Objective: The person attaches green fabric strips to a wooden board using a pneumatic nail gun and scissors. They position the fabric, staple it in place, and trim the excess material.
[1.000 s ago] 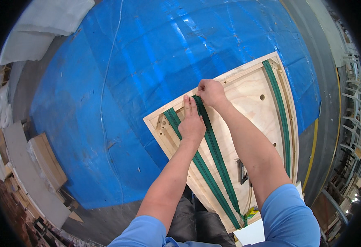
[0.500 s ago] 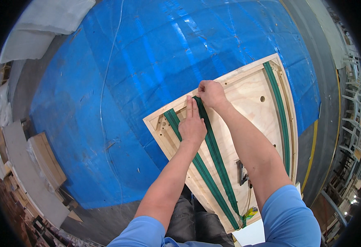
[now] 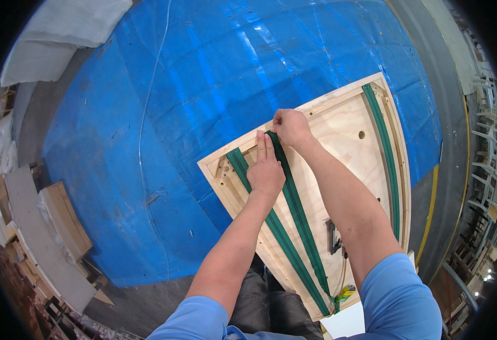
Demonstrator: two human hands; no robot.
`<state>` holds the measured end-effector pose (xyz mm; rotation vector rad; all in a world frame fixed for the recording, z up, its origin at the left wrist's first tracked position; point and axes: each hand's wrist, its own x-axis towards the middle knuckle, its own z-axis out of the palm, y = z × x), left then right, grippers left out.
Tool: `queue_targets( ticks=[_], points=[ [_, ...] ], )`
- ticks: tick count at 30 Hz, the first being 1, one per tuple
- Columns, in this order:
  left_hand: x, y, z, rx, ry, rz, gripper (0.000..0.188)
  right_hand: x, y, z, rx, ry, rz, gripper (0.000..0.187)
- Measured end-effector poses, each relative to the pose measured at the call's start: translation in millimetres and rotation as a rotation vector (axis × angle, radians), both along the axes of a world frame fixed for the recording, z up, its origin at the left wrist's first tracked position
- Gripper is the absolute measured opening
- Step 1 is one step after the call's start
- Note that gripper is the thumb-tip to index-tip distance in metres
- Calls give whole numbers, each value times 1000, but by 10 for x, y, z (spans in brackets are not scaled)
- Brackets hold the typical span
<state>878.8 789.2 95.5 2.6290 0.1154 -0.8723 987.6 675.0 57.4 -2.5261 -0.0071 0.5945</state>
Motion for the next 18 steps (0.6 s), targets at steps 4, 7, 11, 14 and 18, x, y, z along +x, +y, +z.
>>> queue_targets(
  ticks=[4, 7, 11, 14, 18],
  points=[
    [-1, 4, 9, -3, 2, 20, 88, 10, 26, 17, -5, 13, 11, 13],
    [35, -11, 54, -9, 56, 21, 88, 8, 13, 10, -15, 7, 17, 14],
    [50, -9, 73, -4, 66, 18, 87, 13, 16, 12, -15, 15, 20, 14],
    [57, -13, 82, 1, 71, 14, 87, 23, 12, 16, -15, 25, 19, 13],
    [56, -15, 84, 8, 69, 11, 87, 37, 11, 43, -30, 60, 39, 9]
  ],
)
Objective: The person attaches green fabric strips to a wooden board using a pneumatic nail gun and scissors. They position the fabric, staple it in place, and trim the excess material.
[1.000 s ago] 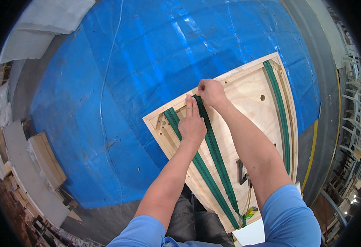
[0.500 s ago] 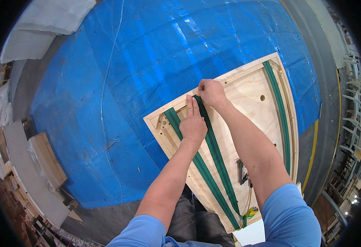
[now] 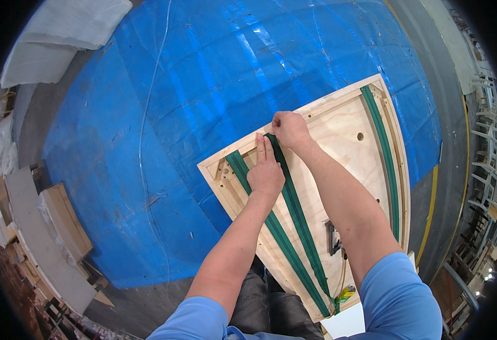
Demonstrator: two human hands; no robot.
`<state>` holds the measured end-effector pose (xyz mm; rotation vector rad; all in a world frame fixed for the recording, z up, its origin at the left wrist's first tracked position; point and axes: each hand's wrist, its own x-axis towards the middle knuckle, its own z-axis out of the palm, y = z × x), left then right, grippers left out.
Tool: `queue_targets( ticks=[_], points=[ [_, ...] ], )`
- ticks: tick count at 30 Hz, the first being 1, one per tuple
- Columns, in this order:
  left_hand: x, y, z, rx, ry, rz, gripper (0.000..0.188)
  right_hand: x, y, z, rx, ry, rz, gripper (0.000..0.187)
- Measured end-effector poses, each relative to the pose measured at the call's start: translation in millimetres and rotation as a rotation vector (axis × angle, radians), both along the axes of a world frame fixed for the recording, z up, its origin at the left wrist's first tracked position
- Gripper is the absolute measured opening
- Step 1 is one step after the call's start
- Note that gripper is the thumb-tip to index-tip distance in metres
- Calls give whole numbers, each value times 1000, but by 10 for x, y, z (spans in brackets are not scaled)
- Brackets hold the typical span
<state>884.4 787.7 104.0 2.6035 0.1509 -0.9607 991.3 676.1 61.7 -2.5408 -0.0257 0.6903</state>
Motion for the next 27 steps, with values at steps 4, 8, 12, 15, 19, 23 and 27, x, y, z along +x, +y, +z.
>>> queue_targets(
  ticks=[4, 8, 12, 15, 19, 23, 27],
  points=[
    [-3, -6, -1, 4, -15, -5, 85, 7, 2, 32, -1, 23, 0, 12],
    [-15, 2, -24, 7, -42, -1, 84, 9, 13, 51, 2, 33, -1, 13],
    [5, -9, -17, 4, -32, 1, 83, 22, 7, 39, -15, 53, -7, 14],
    [12, -14, -15, 2, -35, 5, 83, -2, 3, 20, 7, -31, -14, 13],
    [18, -20, -26, 6, -47, 13, 82, -4, 5, 7, 13, -43, -10, 14],
    [12, -21, -40, 11, -61, 14, 81, -11, 9, -1, 15, -59, -4, 12],
    [29, -28, -27, 17, -40, 8, 81, -15, -1, -15, 19, -52, -14, 11]
  ],
)
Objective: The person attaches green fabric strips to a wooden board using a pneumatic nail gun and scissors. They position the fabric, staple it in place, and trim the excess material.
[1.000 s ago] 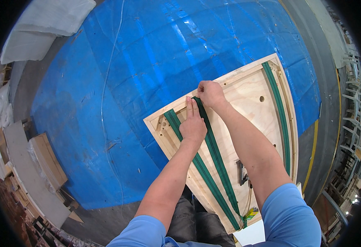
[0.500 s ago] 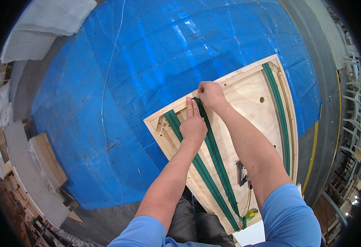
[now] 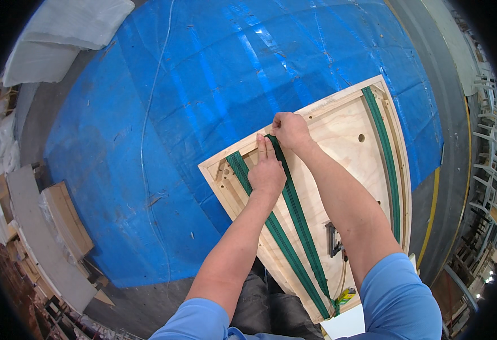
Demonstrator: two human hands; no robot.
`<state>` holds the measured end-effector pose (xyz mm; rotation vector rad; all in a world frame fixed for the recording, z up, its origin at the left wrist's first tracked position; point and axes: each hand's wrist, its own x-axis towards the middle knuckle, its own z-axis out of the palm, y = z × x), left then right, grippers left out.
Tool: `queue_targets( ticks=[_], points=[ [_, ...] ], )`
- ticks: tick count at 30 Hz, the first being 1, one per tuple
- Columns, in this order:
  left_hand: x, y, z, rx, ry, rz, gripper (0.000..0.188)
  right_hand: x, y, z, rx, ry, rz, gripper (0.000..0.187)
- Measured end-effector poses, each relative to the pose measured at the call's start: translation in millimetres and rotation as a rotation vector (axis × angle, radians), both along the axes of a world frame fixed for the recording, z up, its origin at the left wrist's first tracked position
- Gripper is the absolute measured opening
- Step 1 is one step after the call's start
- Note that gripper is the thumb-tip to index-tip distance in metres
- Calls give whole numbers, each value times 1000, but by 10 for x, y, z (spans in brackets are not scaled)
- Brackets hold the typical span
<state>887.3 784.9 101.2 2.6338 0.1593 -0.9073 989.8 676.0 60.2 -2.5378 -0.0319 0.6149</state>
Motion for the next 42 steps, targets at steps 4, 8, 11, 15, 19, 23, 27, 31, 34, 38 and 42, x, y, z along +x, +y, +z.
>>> queue_targets(
  ticks=[4, 8, 11, 15, 19, 23, 27, 31, 34, 38, 42],
  points=[
    [-33, -8, -15, 25, -61, 8, 74, 2, 4, -8, -8, -16, 4, 11],
    [68, 104, -91, -33, -251, 53, 49, -14, -44, -20, 7, -26, -7, 10],
    [237, 303, -191, -140, -494, 119, 27, -11, -14, 15, 30, 1, -8, 9],
    [298, 289, -300, -178, -521, 108, 21, -19, -31, 18, 57, -10, -56, 8],
    [325, 220, -355, -173, -486, 184, 20, -137, -69, 14, 154, -37, -171, 11],
    [390, 282, -325, -134, -412, 199, 21, -587, 24, 26, 365, -119, -404, 19],
    [491, 200, -273, -133, -353, 185, 18, -801, 86, -24, 413, -55, -619, 29],
    [625, 302, -286, -79, -310, 55, 13, -705, 180, 26, 385, 75, -586, 31],
    [778, 233, -211, -159, -188, -21, 8, -736, 22, -95, 514, 57, -642, 29],
    [925, 152, -163, -413, -57, 4, 16, -804, -303, -135, 894, 97, -746, 21],
    [1141, -125, -275, -550, 23, 45, 19, -669, -651, -127, 746, 65, -752, 16]
  ],
)
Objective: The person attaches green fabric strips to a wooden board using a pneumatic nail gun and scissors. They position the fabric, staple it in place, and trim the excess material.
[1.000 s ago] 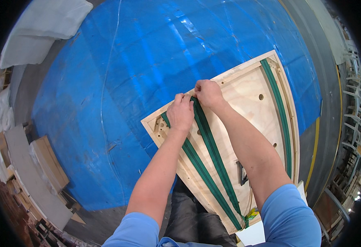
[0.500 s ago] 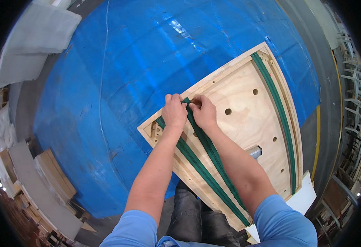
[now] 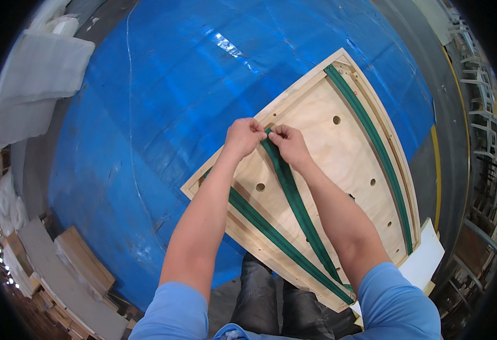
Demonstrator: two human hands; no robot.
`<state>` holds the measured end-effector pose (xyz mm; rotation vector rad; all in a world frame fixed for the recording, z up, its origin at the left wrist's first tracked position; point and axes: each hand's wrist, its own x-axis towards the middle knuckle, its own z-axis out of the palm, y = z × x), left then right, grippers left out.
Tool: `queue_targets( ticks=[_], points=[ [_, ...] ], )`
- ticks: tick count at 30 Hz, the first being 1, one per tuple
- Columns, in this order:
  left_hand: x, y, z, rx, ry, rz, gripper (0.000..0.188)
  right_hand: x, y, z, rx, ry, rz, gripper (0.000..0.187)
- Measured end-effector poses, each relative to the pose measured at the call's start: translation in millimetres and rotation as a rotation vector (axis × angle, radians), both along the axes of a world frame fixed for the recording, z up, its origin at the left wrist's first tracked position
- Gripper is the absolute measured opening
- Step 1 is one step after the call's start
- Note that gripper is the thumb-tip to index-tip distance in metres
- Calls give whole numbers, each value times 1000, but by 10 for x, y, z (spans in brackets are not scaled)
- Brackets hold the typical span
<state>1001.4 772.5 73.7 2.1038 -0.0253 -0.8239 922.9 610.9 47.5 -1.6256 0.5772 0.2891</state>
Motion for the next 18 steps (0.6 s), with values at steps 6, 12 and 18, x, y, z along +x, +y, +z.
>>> queue_targets(
  ticks=[6, 12, 18],
  points=[
    [207, -489, 37, 218, -45, -24, 17, 399, -247, 81, -474, 35, 107, 23],
    [81, -623, -66, 317, -471, -5, 16, 550, -222, 108, -584, 57, 93, 22],
    [56, -644, -75, 343, -502, 29, 23, 541, -272, 59, -593, 50, 43, 22]
  ],
)
